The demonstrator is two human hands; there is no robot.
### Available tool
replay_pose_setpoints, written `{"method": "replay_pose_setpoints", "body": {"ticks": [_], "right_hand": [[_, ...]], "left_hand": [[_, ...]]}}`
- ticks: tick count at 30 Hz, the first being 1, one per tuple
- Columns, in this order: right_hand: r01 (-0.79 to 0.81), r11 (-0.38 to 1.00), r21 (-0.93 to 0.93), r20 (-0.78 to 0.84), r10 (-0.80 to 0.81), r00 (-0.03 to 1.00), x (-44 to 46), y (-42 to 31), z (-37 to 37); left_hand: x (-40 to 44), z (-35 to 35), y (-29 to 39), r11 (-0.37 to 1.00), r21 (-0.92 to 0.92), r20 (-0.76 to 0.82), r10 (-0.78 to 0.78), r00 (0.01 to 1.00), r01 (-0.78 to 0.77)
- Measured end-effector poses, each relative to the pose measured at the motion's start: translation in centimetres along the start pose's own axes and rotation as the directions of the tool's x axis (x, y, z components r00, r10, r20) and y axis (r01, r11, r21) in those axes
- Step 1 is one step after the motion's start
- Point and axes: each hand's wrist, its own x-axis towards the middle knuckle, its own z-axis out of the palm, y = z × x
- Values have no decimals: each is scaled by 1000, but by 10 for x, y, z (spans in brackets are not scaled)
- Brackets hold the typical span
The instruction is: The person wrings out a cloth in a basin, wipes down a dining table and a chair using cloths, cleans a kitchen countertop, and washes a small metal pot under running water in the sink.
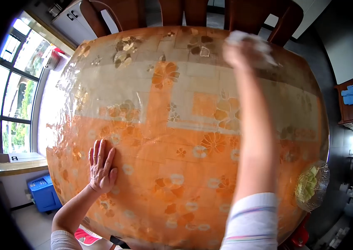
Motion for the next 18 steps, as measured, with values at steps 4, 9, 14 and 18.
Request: {"method": "replay_pose_setpoints", "body": {"ticks": [4,9,14,18], "right_hand": [[313,565,763,53,-538,841,-125,-181,72],[886,462,32,-158,-873,461,-170,-139,59],[60,878,475,106,-124,987,-23,68,-4],[-249,746,618,317,53,947,-68,26,15]], "left_hand": [[-2,0,-1,1000,7,-10,-13,1000,13],[-5,0,-2,1000,-22,-28,-15,999,14],[-6,2,-4,998,-45,-37,-34,999,32],[-8,3,-5,997,-69,-61,-25,998,21]]}}
